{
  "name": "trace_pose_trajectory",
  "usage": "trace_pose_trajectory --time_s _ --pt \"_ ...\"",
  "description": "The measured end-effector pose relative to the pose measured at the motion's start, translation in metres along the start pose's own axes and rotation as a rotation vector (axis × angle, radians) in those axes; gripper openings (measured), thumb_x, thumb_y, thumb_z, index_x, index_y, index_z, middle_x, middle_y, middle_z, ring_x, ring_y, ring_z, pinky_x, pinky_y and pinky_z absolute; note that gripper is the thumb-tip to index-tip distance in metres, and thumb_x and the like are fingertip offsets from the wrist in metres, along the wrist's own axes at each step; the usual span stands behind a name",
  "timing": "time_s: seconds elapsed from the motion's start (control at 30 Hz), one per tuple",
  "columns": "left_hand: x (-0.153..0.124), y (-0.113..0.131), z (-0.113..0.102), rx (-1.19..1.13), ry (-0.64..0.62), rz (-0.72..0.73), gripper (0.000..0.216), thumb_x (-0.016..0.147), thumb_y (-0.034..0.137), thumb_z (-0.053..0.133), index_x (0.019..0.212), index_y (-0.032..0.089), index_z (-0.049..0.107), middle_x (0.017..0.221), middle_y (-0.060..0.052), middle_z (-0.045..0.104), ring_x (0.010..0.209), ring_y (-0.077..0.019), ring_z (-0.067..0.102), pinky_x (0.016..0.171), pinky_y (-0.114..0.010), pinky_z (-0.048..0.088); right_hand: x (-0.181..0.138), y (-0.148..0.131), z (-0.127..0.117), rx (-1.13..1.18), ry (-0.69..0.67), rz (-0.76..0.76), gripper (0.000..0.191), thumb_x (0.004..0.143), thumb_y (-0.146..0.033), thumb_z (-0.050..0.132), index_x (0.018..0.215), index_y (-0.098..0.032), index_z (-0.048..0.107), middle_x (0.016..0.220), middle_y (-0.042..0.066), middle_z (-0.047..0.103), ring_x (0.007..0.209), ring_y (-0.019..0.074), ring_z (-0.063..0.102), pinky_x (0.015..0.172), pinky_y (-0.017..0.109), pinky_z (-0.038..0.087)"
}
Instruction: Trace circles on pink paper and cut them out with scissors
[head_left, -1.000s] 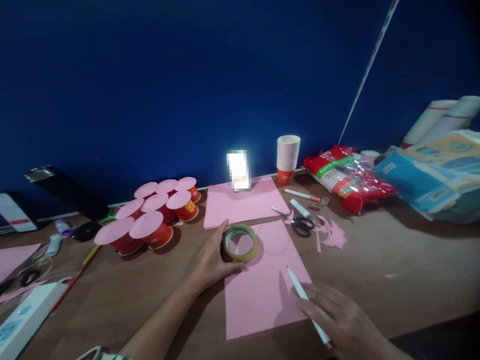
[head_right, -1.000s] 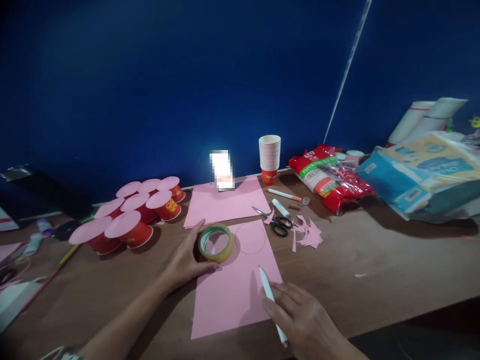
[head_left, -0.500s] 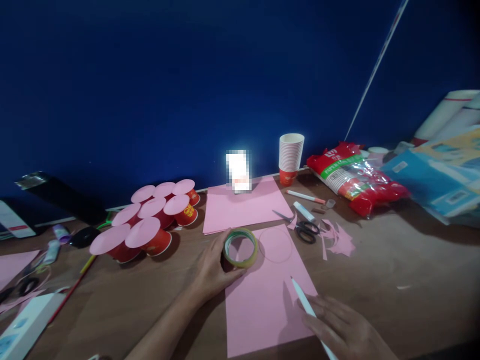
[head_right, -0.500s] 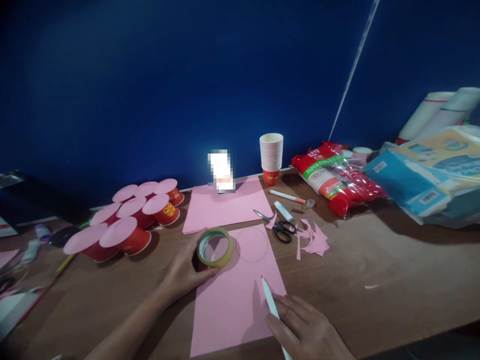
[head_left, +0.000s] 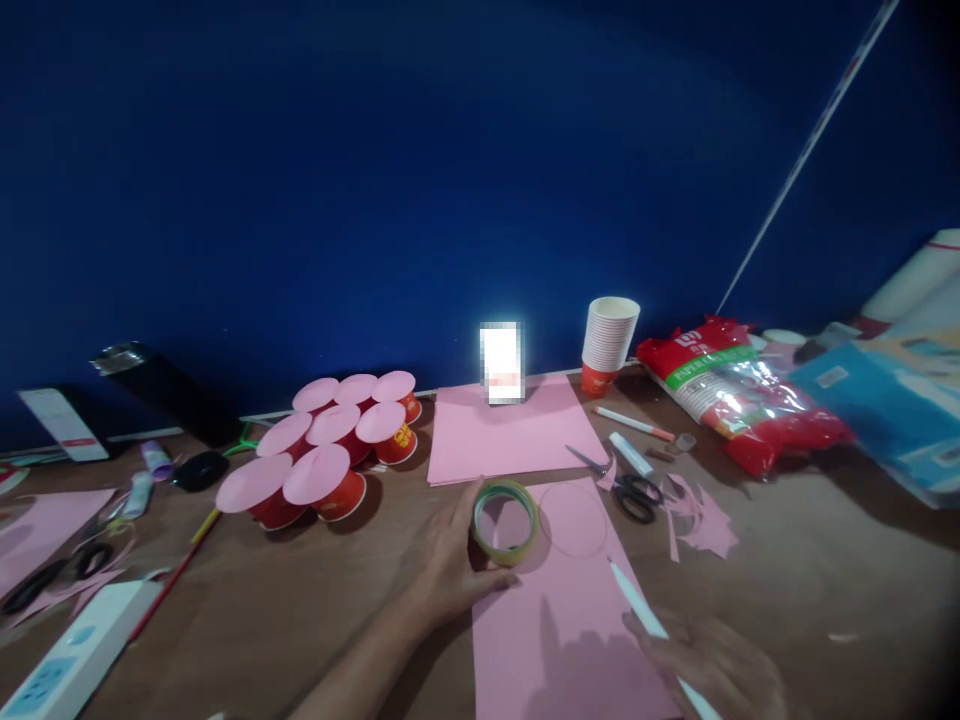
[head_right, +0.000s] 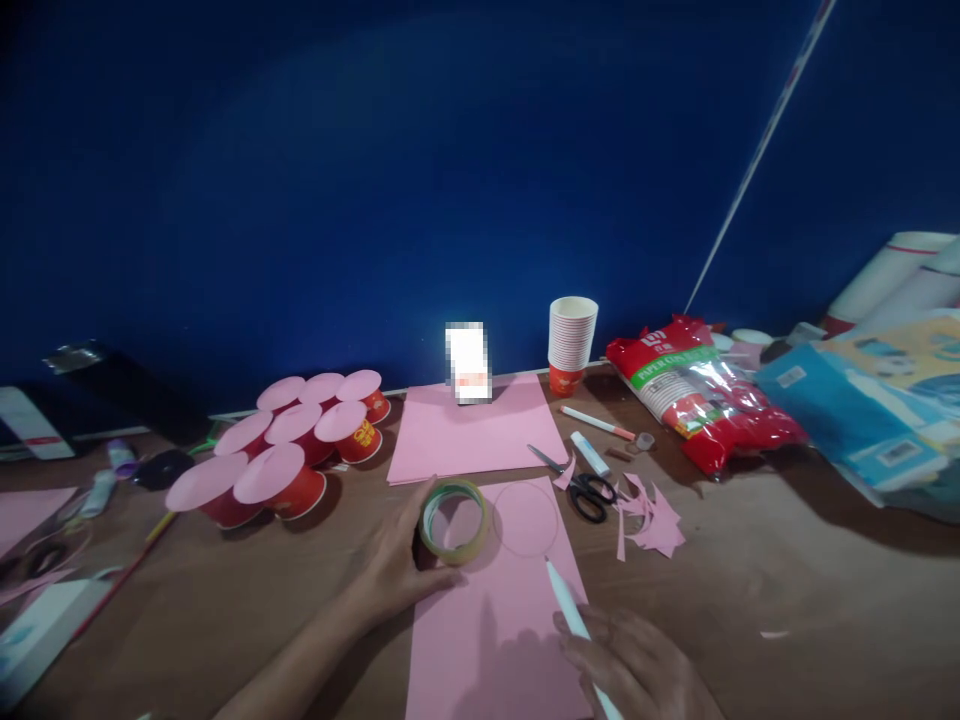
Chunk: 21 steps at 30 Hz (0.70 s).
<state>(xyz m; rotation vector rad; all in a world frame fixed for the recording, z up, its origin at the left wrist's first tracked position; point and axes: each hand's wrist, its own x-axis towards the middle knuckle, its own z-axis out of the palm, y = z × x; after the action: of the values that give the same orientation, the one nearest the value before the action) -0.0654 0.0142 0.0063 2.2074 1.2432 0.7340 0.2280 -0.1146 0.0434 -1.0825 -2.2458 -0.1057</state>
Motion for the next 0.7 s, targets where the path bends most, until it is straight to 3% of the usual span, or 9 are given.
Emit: trace_pose_trajectory --time_s 0.13,0.23,0.37,0.53,0.7 --pt "-0.001 0.0 0.003 -0.022 0.011 -0.029 0.104 0.057 0.031 0.078 0.143 0.024 0.02 0.134 -0.012 0.047 0.123 -0.0318 0.043 0.1 -0.049 0.036 0.029 0.006 0.005 0.042 -0.071 0.104 0.053 0.072 -0.009 0.049 0.123 -0.025 0.051 0.11 0.004 0.069 0.097 0.0208 0.066 0.087 0.03 0.052" --pt "-0.001 0.005 0.002 -0.036 0.033 -0.084 0.101 0.057 0.028 0.077 0.142 0.025 0.023 0.131 -0.011 0.05 0.12 -0.0318 0.046 0.098 -0.049 0.037 0.063 0.009 0.023 0.064 -0.046 0.164 0.048 0.075 -0.006 0.045 0.119 -0.022 0.054 0.106 0.006 0.069 0.097 0.0202 0.065 0.083 0.03 0.054" --pt "-0.001 0.007 0.002 -0.045 0.036 -0.079 0.103 0.057 0.031 0.078 0.143 0.027 0.021 0.131 -0.01 0.051 0.119 -0.0315 0.047 0.098 -0.048 0.039 0.095 0.013 0.057 0.131 -0.11 0.247 0.04 0.082 -0.021 0.054 0.122 -0.018 0.051 0.109 0.01 0.067 0.097 0.0223 0.064 0.083 0.036 0.054" --pt "-0.003 -0.002 0.007 -0.013 0.027 -0.038 0.109 0.058 0.036 0.078 0.145 0.027 0.013 0.131 -0.012 0.05 0.117 -0.0322 0.048 0.097 -0.049 0.039 0.099 0.022 0.091 0.199 -0.107 0.249 0.066 0.076 -0.041 0.065 0.132 -0.016 0.041 0.122 0.015 0.059 0.111 0.0281 0.056 0.09 0.041 0.05" --pt "-0.004 -0.008 0.01 0.043 0.005 -0.037 0.111 0.059 0.04 0.076 0.145 0.022 0.009 0.127 -0.016 0.052 0.114 -0.0349 0.05 0.095 -0.053 0.04 0.09 0.033 0.104 0.179 -0.114 0.177 0.08 0.07 -0.057 0.066 0.133 -0.015 0.039 0.12 0.016 0.061 0.108 0.0305 0.059 0.086 0.041 0.053"
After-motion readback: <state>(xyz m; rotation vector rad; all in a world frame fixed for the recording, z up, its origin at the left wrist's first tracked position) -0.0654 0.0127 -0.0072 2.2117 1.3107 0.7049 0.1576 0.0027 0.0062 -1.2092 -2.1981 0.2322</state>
